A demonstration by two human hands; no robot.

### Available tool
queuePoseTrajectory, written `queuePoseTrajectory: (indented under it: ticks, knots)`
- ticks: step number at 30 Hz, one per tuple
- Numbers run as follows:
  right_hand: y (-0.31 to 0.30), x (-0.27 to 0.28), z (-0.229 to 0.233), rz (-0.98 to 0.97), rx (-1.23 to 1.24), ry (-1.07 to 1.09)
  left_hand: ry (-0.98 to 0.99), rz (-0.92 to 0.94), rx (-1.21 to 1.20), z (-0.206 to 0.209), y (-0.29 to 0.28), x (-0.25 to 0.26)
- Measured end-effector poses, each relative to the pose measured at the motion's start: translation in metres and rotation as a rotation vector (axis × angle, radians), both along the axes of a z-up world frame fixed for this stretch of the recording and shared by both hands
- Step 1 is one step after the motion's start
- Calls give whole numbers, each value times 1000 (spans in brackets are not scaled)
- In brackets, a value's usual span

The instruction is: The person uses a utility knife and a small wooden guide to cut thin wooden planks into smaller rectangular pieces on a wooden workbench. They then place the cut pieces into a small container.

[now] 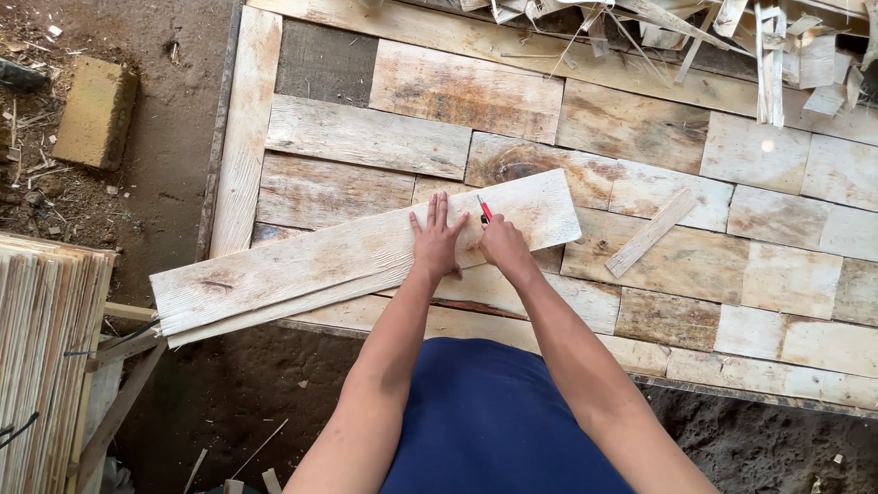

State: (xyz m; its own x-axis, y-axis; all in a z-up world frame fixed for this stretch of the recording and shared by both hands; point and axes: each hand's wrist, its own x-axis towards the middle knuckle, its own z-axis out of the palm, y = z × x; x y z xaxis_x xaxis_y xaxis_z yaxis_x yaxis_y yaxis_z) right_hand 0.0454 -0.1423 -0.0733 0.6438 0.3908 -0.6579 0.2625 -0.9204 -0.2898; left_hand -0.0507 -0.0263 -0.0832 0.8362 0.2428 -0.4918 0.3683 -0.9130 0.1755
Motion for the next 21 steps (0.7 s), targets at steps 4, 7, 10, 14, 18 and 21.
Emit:
queuePoseTrajectory:
  ticks: [4, 7, 10, 14, 18, 21]
  knots:
    - [-2, -4, 2, 2, -21, -3, 14, 5, 1, 2, 0, 1]
    - [-6, -6, 6, -4, -16, -3, 4, 6, -2, 2, -1, 1]
    - [-11, -10, 6, 14, -4, -3, 16, 1, 1, 2, -1, 0]
    - [-22, -12, -14, 4, -31, 37, 23, 5, -7, 3, -3, -1]
    - [-25, -13, -31, -27, -29, 59, 16, 11, 10, 1, -3, 1]
    - [-24, -20, -3, -47, -20, 97, 17, 5, 11, 2, -2, 1]
